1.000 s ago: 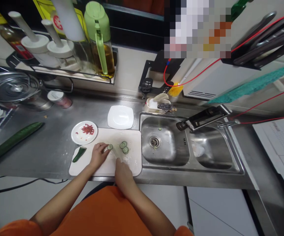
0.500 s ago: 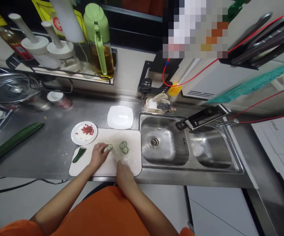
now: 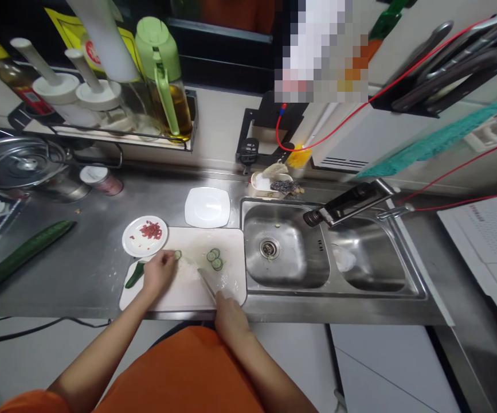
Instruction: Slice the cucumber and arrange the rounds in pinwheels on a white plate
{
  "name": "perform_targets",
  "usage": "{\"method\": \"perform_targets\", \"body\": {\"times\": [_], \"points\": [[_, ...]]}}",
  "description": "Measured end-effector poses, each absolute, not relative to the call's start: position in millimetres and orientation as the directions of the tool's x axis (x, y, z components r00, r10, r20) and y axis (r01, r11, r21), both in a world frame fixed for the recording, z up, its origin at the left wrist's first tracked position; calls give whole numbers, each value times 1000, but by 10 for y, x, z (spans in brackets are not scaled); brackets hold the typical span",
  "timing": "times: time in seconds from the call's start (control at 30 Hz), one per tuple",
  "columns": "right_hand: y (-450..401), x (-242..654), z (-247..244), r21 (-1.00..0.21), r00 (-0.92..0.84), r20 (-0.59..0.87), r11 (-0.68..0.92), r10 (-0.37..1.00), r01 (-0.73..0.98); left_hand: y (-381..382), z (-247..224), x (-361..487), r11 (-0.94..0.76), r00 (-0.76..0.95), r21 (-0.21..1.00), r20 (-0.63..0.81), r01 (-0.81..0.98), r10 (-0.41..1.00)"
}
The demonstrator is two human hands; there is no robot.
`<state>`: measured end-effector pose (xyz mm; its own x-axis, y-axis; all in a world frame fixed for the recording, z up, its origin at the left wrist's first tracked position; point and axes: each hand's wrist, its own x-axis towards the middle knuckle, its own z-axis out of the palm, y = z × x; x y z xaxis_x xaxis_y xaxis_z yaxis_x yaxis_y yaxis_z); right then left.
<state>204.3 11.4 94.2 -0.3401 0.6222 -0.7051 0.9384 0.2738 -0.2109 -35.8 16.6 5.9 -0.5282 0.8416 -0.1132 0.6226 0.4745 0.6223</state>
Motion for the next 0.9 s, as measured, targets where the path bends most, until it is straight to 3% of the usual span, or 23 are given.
{"method": "perform_targets", "body": {"times": [0.23,0.4,0.53,0.7,0.9], "points": [[161,2055,963,-214,-348,-721,285,599,934,107,113,-523,556,-554,348,-115,755,824],[176,2067,963,-224,-354,-729,284,586,932,88,75,-538,524,-511,257,-120,812,851],[166,2080,955,-224,-356,-726,287,589,931,128,88,-487,469,-474,365,-82,805,877],[171,2079,986,-209,-364,-721,316,589,925,404,110,-127,194,-201,633,-61,750,978],[157,2106,950,-203,-374,-703,333,605,921,698,40,223,222,-97,640,-225,735,969]]}}
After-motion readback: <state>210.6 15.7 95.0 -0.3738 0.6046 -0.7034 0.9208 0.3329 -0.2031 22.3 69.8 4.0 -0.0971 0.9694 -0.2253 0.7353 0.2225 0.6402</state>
